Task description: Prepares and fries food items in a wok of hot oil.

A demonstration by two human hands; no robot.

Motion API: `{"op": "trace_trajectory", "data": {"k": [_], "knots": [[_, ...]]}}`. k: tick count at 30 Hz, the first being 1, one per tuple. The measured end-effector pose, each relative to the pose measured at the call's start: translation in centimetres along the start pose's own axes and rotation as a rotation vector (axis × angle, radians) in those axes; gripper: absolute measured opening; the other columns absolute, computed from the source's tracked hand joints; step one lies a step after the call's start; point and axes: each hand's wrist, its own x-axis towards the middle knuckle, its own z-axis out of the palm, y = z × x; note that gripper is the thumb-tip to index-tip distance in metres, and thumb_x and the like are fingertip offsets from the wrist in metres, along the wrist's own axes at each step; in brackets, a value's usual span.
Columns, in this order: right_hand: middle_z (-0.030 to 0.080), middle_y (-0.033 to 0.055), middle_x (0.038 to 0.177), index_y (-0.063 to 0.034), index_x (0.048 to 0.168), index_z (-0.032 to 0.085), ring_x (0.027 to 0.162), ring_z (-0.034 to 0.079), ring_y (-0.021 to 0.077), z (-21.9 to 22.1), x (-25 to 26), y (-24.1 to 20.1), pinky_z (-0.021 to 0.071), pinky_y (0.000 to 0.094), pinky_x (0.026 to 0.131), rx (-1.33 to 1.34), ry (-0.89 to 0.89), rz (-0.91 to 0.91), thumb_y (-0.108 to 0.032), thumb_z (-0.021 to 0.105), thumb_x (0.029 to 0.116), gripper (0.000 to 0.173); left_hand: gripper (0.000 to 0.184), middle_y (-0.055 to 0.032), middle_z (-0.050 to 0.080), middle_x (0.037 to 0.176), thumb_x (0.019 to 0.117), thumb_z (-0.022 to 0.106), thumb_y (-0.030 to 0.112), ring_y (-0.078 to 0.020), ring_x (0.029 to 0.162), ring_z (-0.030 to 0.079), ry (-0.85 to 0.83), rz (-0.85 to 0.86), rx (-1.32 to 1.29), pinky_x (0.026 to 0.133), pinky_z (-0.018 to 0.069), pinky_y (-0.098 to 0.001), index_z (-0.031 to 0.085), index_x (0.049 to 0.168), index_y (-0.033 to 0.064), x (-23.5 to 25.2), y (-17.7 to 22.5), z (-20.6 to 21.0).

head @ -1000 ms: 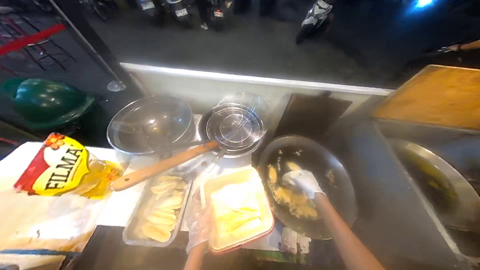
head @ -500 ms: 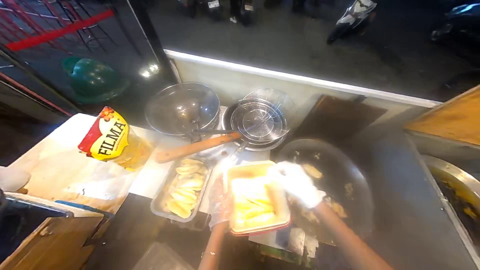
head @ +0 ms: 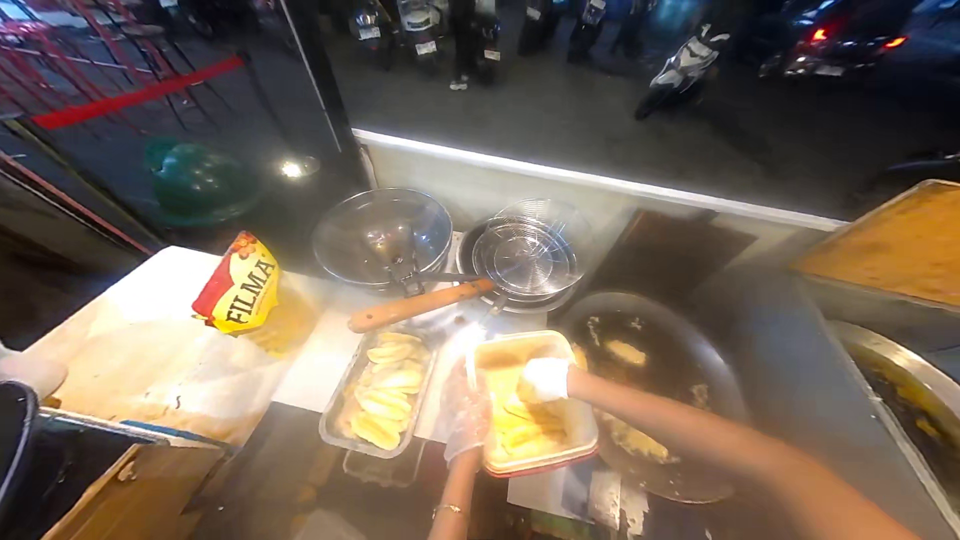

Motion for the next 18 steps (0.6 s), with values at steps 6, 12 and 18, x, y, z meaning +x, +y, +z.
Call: {"op": "trace_trajectory", "data": {"k": [6, 12, 18], "knots": [[0.064, 0.0288, 0.125, 0.0056, 0.121, 0.066, 0.122, 0.060, 0.0452, -2.4, -2.8, -2.5, 0.0481, 0.0633, 0.100, 0.061, 0.105, 0.079, -0.018, 0.068, 0.0962, 0.034, 0.052, -0.0142, 0.065, 0.136, 0.1008, 0.061, 0.033, -0.0300, 0.128, 0.060, -0.003, -0.001, -0.030, 0.110, 0.0449, -0.0512, 0.053, 0.148, 0.0113, -0.1, 0.0, 0.0], [0.065, 0.0288, 0.126, 0.0061, 0.127, 0.064, 0.121, 0.061, 0.0415, -7.6, -12.5, -8.3, 0.0452, 0.0545, 0.106, 0.304, 0.287, 0.180, -0.010, 0.054, 0.1056, 0.029, 0.052, -0.0142, 0.064, 0.138, 0.1014, 0.060, 0.032, -0.0294, 0.130, 0.059, -0.004, -0.002, -0.011, 0.112, 0.0435, -0.0502, 0.053, 0.148, 0.0103, -0.2, 0.0, -0.1], [0.055, 0.0239, 0.143, -0.0008, 0.133, 0.063, 0.134, 0.051, 0.0450, 2.3, -0.5, -0.5, 0.0459, 0.0632, 0.105, 0.010, 0.279, -0.003, -0.007, 0.061, 0.0944, 0.039, 0.052, -0.0151, 0.064, 0.137, 0.1022, 0.058, 0.033, -0.0315, 0.129, 0.059, 0.011, 0.011, -0.005, 0.111, 0.0439, -0.0518, 0.051, 0.149, 0.0109, -0.1, -0.2, 0.2]]}}
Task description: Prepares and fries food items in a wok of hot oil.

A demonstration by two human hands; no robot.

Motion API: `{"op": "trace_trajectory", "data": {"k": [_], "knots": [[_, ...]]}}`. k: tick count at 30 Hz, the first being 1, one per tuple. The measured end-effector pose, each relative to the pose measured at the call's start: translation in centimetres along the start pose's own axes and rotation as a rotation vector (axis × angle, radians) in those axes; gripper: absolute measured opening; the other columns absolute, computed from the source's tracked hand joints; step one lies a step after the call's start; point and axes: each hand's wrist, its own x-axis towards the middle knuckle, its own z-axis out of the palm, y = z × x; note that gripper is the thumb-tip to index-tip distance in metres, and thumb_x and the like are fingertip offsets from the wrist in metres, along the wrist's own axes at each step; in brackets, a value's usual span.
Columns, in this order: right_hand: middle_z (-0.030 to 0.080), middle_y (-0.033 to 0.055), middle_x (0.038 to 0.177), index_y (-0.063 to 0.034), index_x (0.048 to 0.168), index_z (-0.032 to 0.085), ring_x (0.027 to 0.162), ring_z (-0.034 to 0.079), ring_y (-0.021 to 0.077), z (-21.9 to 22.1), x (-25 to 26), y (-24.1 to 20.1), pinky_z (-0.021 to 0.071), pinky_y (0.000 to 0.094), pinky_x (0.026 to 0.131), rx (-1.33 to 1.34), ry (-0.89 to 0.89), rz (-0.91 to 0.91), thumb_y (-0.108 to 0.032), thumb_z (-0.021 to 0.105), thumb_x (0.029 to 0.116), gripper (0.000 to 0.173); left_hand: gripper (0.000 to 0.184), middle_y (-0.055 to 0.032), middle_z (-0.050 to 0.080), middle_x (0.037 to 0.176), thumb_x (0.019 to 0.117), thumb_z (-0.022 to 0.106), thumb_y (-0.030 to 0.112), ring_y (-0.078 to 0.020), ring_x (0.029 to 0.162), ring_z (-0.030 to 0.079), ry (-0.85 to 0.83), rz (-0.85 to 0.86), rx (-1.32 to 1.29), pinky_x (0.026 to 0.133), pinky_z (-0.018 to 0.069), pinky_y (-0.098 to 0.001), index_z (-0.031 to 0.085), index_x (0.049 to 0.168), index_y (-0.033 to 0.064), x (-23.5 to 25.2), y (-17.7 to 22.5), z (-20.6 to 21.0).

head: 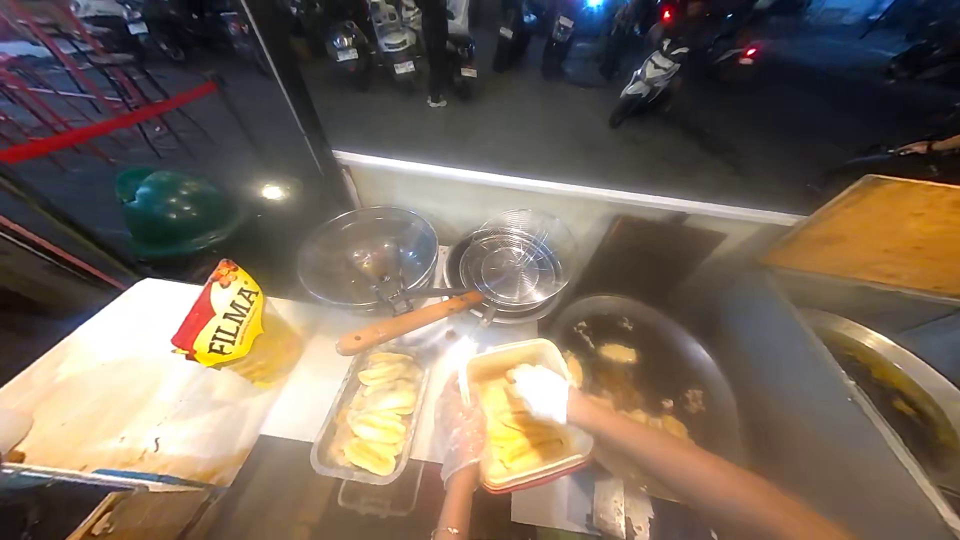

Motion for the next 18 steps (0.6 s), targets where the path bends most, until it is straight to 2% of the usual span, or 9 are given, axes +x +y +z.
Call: {"op": "trace_trajectory", "data": {"k": [3, 5, 7, 8, 10, 12, 14, 15, 18], "knots": [[0.060, 0.0197, 0.139, -0.0126, 0.137, 0.064, 0.126, 0.058, 0.0431, 3.0, 2.0, -1.5, 0.0489, 0.0661, 0.099, 0.061, 0.051, 0.061, -0.011, 0.065, 0.0932, 0.043, 0.052, -0.0158, 0.064, 0.137, 0.1020, 0.058, 0.032, -0.0322, 0.130, 0.058, 0.002, 0.010, -0.018, 0.111, 0.0438, -0.0527, 0.051, 0.149, 0.0100, -0.2, -0.1, 0.0], [0.062, 0.0175, 0.137, -0.0155, 0.136, 0.066, 0.125, 0.059, 0.0416, 3.5, 2.2, -2.0, 0.0479, 0.0661, 0.101, 0.112, 0.040, 0.019, -0.010, 0.064, 0.0936, 0.043, 0.052, -0.0153, 0.063, 0.138, 0.1021, 0.057, 0.033, -0.0314, 0.130, 0.058, -0.003, 0.013, -0.003, 0.112, 0.0436, -0.0520, 0.051, 0.149, 0.0109, -0.3, -0.2, 0.1], [0.064, 0.0155, 0.134, -0.0131, 0.129, 0.068, 0.123, 0.061, 0.0396, 3.6, 2.5, -1.7, 0.0501, 0.0657, 0.096, 0.102, 0.098, 0.018, -0.016, 0.062, 0.0938, 0.035, 0.051, -0.0155, 0.063, 0.138, 0.1027, 0.057, 0.033, -0.0320, 0.129, 0.059, 0.007, 0.021, 0.001, 0.111, 0.0444, -0.0529, 0.051, 0.148, 0.0105, -0.2, -0.2, 0.1], [0.062, 0.0170, 0.137, -0.0088, 0.128, 0.067, 0.125, 0.059, 0.0407, 3.4, 2.2, -1.8, 0.0499, 0.0659, 0.095, 0.086, 0.113, 0.057, -0.016, 0.062, 0.0945, 0.034, 0.051, -0.0154, 0.064, 0.137, 0.1025, 0.058, 0.032, -0.0319, 0.129, 0.059, 0.011, 0.015, -0.002, 0.111, 0.0444, -0.0522, 0.052, 0.148, 0.0099, -0.1, -0.2, 0.0], [0.056, 0.0236, 0.141, 0.0015, 0.129, 0.064, 0.132, 0.053, 0.0441, 2.2, 1.1, -2.1, 0.0452, 0.0648, 0.104, 0.089, 0.025, 0.174, -0.013, 0.061, 0.0962, 0.036, 0.052, -0.0150, 0.064, 0.137, 0.1019, 0.059, 0.031, -0.0314, 0.129, 0.059, 0.000, 0.004, -0.004, 0.112, 0.0437, -0.0512, 0.052, 0.148, 0.0090, -0.1, 0.0, 0.0], [0.055, 0.0280, 0.143, 0.0064, 0.134, 0.059, 0.136, 0.051, 0.0446, 1.3, 0.1, -2.2, 0.0426, 0.0624, 0.109, 0.096, -0.075, 0.264, -0.011, 0.060, 0.0970, 0.041, 0.052, -0.0147, 0.064, 0.137, 0.1018, 0.059, 0.030, -0.0310, 0.130, 0.059, -0.013, 0.004, -0.006, 0.112, 0.0429, -0.0512, 0.051, 0.148, 0.0088, -0.2, 0.0, 0.0], [0.055, 0.0274, 0.144, 0.0061, 0.137, 0.057, 0.137, 0.051, 0.0421, 1.0, 0.4, -1.9, 0.0431, 0.0574, 0.112, 0.117, -0.005, 0.323, -0.008, 0.057, 0.0971, 0.043, 0.052, -0.0137, 0.064, 0.137, 0.1013, 0.059, 0.032, -0.0301, 0.129, 0.059, 0.004, 0.013, 0.007, 0.112, 0.0433, -0.0507, 0.053, 0.148, 0.0098, 0.0, 0.1, -0.1], [0.056, 0.0259, 0.142, 0.0045, 0.136, 0.058, 0.135, 0.052, 0.0411, 1.2, 0.9, -1.7, 0.0457, 0.0555, 0.110, 0.124, 0.046, 0.347, -0.007, 0.057, 0.0970, 0.041, 0.052, -0.0134, 0.065, 0.137, 0.1010, 0.060, 0.032, -0.0298, 0.129, 0.059, 0.011, 0.011, 0.010, 0.112, 0.0439, -0.0506, 0.054, 0.147, 0.0106, 0.0, 0.1, -0.2], [0.058, 0.0266, 0.138, 0.0018, 0.141, 0.052, 0.131, 0.056, 0.0442, 1.7, 1.9, -1.5, 0.0492, 0.0598, 0.104, 0.180, 0.051, 0.412, -0.007, 0.060, 0.0957, 0.047, 0.051, -0.0152, 0.064, 0.136, 0.1011, 0.060, 0.030, -0.0312, 0.128, 0.060, 0.009, 0.010, 0.000, 0.111, 0.0436, -0.0509, 0.054, 0.147, 0.0094, -0.2, 0.2, 0.0]]}}
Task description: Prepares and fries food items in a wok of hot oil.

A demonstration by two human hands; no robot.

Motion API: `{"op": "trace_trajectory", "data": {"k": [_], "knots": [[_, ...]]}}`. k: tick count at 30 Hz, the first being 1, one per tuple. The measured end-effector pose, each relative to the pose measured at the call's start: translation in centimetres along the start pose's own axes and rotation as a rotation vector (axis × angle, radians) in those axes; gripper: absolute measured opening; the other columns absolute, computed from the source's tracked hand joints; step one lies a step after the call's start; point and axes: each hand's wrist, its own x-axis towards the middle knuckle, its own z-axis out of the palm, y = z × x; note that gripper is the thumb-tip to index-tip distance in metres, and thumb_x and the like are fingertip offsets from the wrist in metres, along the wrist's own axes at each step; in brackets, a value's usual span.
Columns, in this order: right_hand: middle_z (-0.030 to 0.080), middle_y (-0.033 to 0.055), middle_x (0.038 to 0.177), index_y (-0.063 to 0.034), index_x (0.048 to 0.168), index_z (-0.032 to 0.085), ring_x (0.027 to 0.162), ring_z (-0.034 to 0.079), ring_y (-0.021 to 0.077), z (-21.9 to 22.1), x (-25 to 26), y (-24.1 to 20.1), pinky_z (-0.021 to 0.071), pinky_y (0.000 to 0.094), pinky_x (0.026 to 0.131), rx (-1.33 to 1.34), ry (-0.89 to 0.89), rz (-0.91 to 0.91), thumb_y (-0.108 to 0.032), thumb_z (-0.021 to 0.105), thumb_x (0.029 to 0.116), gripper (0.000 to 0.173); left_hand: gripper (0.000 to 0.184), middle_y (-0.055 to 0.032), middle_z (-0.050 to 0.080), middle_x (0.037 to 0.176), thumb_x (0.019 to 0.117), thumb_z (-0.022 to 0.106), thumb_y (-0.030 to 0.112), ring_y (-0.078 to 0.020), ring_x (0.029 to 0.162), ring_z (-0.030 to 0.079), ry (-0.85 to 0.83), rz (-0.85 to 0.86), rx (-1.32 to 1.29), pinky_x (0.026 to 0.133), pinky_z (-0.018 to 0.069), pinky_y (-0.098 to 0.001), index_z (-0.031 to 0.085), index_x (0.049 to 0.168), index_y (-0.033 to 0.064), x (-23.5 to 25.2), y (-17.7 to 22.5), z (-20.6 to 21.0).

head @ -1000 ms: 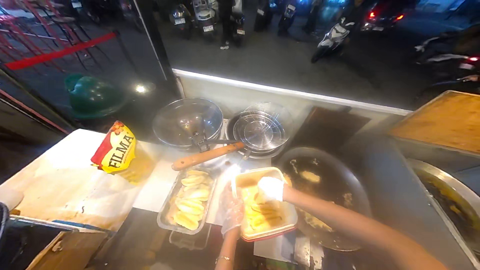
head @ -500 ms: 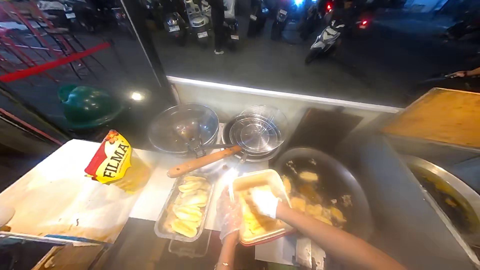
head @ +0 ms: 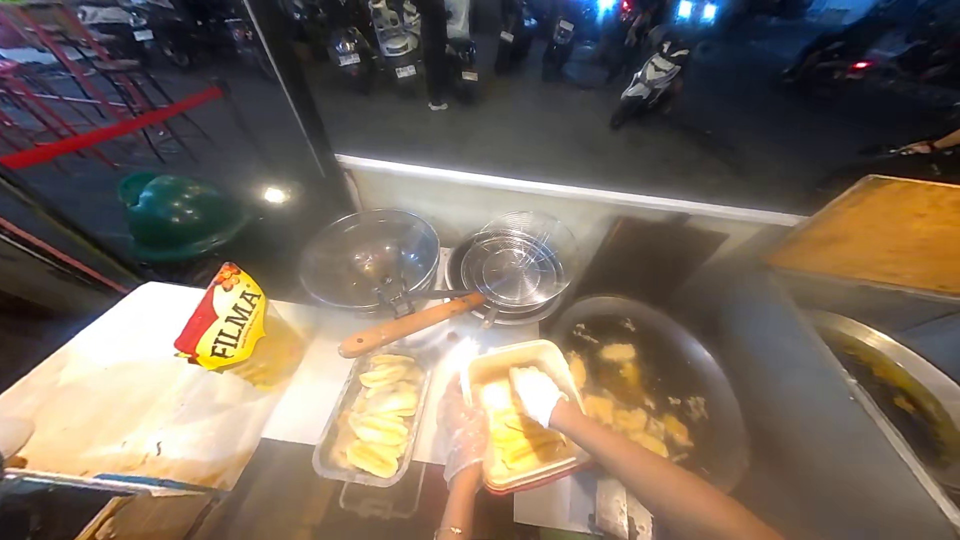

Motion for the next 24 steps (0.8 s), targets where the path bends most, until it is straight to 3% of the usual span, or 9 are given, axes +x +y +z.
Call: {"op": "trace_trajectory", "data": {"k": [3, 6, 9, 12, 15, 20, 23, 24], "knots": [[0.063, 0.0270, 0.131, -0.0011, 0.141, 0.052, 0.123, 0.062, 0.0448, -0.4, 0.4, -0.1, 0.0510, 0.0618, 0.101, 0.066, -0.028, 0.019, -0.013, 0.063, 0.0955, 0.048, 0.050, -0.0148, 0.064, 0.137, 0.1021, 0.059, 0.031, -0.0309, 0.129, 0.059, 0.011, 0.002, -0.004, 0.111, 0.0439, -0.0510, 0.053, 0.148, 0.0098, 0.0, -0.1, 0.0], [0.066, 0.0229, 0.124, -0.0032, 0.131, 0.059, 0.119, 0.064, 0.0397, 0.2, 1.1, 0.6, 0.0518, 0.0586, 0.100, 0.200, 0.030, -0.017, -0.020, 0.067, 0.0915, 0.044, 0.051, -0.0149, 0.064, 0.137, 0.1019, 0.059, 0.030, -0.0317, 0.129, 0.059, 0.013, 0.011, -0.008, 0.111, 0.0441, -0.0521, 0.053, 0.148, 0.0095, -0.1, -0.1, 0.0], [0.066, 0.0194, 0.129, -0.0052, 0.130, 0.062, 0.124, 0.062, 0.0344, 1.4, 2.2, 0.8, 0.0492, 0.0552, 0.106, 0.335, 0.086, -0.019, -0.029, 0.060, 0.0997, 0.038, 0.051, -0.0167, 0.062, 0.139, 0.1023, 0.058, 0.030, -0.0325, 0.131, 0.058, 0.009, 0.024, -0.024, 0.112, 0.0432, -0.0518, 0.052, 0.148, 0.0079, -0.1, -0.2, -0.1], [0.068, 0.0153, 0.128, -0.0109, 0.129, 0.064, 0.123, 0.064, 0.0328, 1.9, 2.2, -0.4, 0.0491, 0.0573, 0.104, 0.336, 0.133, 0.037, -0.036, 0.061, 0.0981, 0.040, 0.051, -0.0175, 0.062, 0.138, 0.1026, 0.058, 0.030, -0.0332, 0.130, 0.058, 0.014, 0.016, -0.015, 0.112, 0.0430, -0.0524, 0.052, 0.148, 0.0083, 0.1, -0.2, 0.1], [0.069, 0.0158, 0.126, -0.0105, 0.128, 0.065, 0.122, 0.064, 0.0328, 0.9, 1.3, -1.4, 0.0495, 0.0571, 0.103, 0.366, 0.123, 0.049, -0.031, 0.061, 0.0973, 0.037, 0.051, -0.0163, 0.064, 0.137, 0.1020, 0.059, 0.030, -0.0330, 0.129, 0.059, 0.012, 0.015, -0.019, 0.111, 0.0441, -0.0533, 0.052, 0.148, 0.0088, 0.2, -0.3, 0.2], [0.070, 0.0159, 0.111, -0.0074, 0.114, 0.068, 0.110, 0.068, 0.0322, -2.0, -1.3, -1.6, 0.0541, 0.0545, 0.094, 0.337, 0.260, -0.097, -0.021, 0.057, 0.0964, 0.024, 0.051, -0.0159, 0.064, 0.137, 0.1027, 0.058, 0.033, -0.0324, 0.128, 0.060, 0.024, 0.028, -0.024, 0.111, 0.0442, -0.0534, 0.053, 0.148, 0.0090, 0.0, -0.2, 0.3], [0.068, 0.0178, 0.122, -0.0081, 0.126, 0.066, 0.117, 0.065, 0.0346, -4.1, -5.0, -2.2, 0.0520, 0.0560, 0.098, 0.264, 0.196, -0.124, -0.020, 0.059, 0.0992, 0.030, 0.051, -0.0144, 0.063, 0.139, 0.1025, 0.058, 0.033, -0.0316, 0.130, 0.058, 0.010, 0.004, -0.012, 0.112, 0.0434, -0.0527, 0.052, 0.148, 0.0114, 0.0, -0.3, 0.2], [0.066, 0.0184, 0.123, -0.0084, 0.128, 0.065, 0.118, 0.064, 0.0357, -3.5, -5.2, -1.6, 0.0518, 0.0575, 0.097, 0.230, 0.169, -0.157, -0.018, 0.060, 0.0961, 0.033, 0.052, -0.0148, 0.063, 0.138, 0.1023, 0.059, 0.033, -0.0321, 0.130, 0.058, 0.013, 0.010, -0.008, 0.112, 0.0432, -0.0529, 0.052, 0.149, 0.0110, 0.0, -0.4, 0.3]]}}
